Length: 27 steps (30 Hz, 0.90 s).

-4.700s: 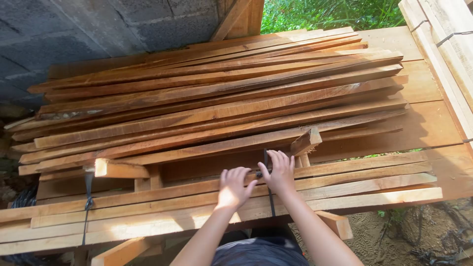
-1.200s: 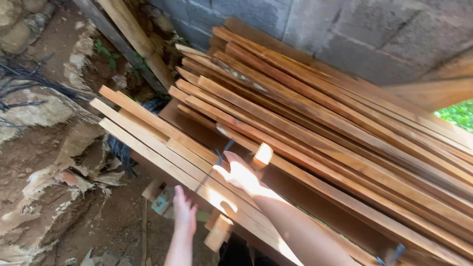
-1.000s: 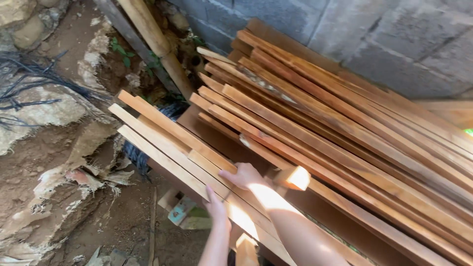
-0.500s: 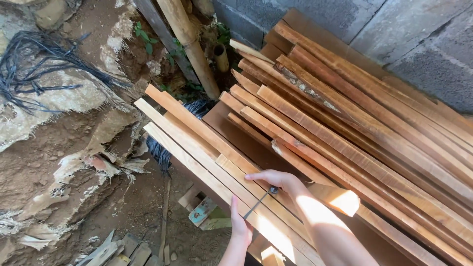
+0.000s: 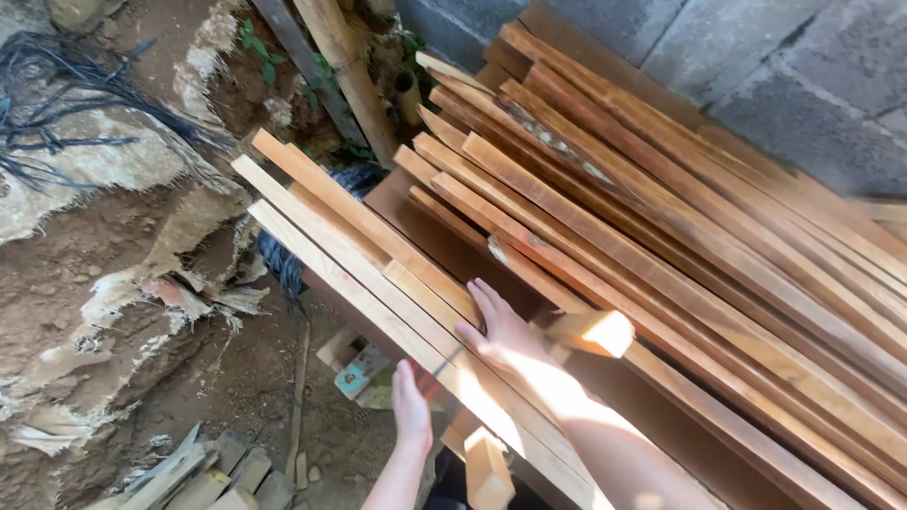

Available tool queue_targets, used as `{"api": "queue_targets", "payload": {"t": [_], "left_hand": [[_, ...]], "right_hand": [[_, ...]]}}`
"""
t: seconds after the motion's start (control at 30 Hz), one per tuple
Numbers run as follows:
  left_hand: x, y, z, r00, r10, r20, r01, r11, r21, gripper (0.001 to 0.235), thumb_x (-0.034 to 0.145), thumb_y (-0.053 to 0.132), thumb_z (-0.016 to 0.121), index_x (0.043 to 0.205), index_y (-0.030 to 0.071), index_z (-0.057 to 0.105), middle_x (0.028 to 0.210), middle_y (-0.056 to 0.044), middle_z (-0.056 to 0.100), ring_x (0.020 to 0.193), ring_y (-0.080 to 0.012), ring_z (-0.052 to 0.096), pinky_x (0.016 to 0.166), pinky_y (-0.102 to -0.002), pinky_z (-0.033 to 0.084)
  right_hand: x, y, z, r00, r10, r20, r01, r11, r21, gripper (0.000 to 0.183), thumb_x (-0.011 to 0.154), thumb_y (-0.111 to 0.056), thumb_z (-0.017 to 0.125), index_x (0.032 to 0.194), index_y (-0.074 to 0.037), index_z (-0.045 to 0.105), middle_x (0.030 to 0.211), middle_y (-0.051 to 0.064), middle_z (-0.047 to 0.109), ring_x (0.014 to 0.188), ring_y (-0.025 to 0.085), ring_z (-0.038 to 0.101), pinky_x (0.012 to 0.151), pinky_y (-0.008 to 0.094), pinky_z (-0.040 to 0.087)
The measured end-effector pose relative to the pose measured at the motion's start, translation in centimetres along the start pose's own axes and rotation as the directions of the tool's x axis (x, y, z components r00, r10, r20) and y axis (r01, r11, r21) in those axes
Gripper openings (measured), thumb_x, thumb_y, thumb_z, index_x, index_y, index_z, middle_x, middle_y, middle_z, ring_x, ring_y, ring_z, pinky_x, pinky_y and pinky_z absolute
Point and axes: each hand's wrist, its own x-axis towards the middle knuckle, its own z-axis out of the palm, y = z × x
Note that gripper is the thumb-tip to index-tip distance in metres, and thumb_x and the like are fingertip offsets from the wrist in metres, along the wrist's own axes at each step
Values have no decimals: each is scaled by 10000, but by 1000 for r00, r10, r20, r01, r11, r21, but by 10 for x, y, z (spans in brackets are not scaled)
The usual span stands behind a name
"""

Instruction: The person stacks long, thin wooden planks on a wooden workbench. They pick up bundles of planks tied with black straps and arrange them neatly on the surface. The person also handles individual planks, placing them on top of the existing stack.

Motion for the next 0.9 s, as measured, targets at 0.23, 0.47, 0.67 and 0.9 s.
{"api": "queue_targets", "payload": {"t": [0.23,0.47,0.67,0.9], "left_hand": [[-33,-172,-70,996,85,-40,-82,995,64,387,1076,210,501,831,-57,637,684,-164,649,632,-247,626,657,-363,534],[-150,-206,45,873,-356,333,306,932,194,644,952,368,605,1391,-69,432,1378,-254,541,1307,-322,545,1090,-460,448],[-200,-219,135,920,-385,73,392,900,-191,750,904,518,566,1424,-16,489,1348,-250,610,1177,-341,613,1033,-433,482],[-227,-193,162,928,-369,-51,334,886,-320,788,907,616,431,1541,150,381,1484,-200,526,1269,-373,580,1081,-495,477]], "right_hand": [[-206,98,1,918,-197,-344,116,963,-243,688,951,-562,567,1440,-82,508,1519,115,514,1370,291,530,1100,421,455],[-303,219,-12,779,605,166,-618,785,44,1046,658,-844,667,1435,-152,561,1358,72,689,1239,264,683,1056,376,545],[-285,312,24,764,522,380,-630,733,259,815,606,-797,844,1201,-246,765,1150,119,763,1071,243,735,900,360,586],[-282,278,4,739,486,467,-609,778,155,1077,558,-935,728,1372,-234,652,1427,185,620,1374,333,555,1178,464,394]]}}
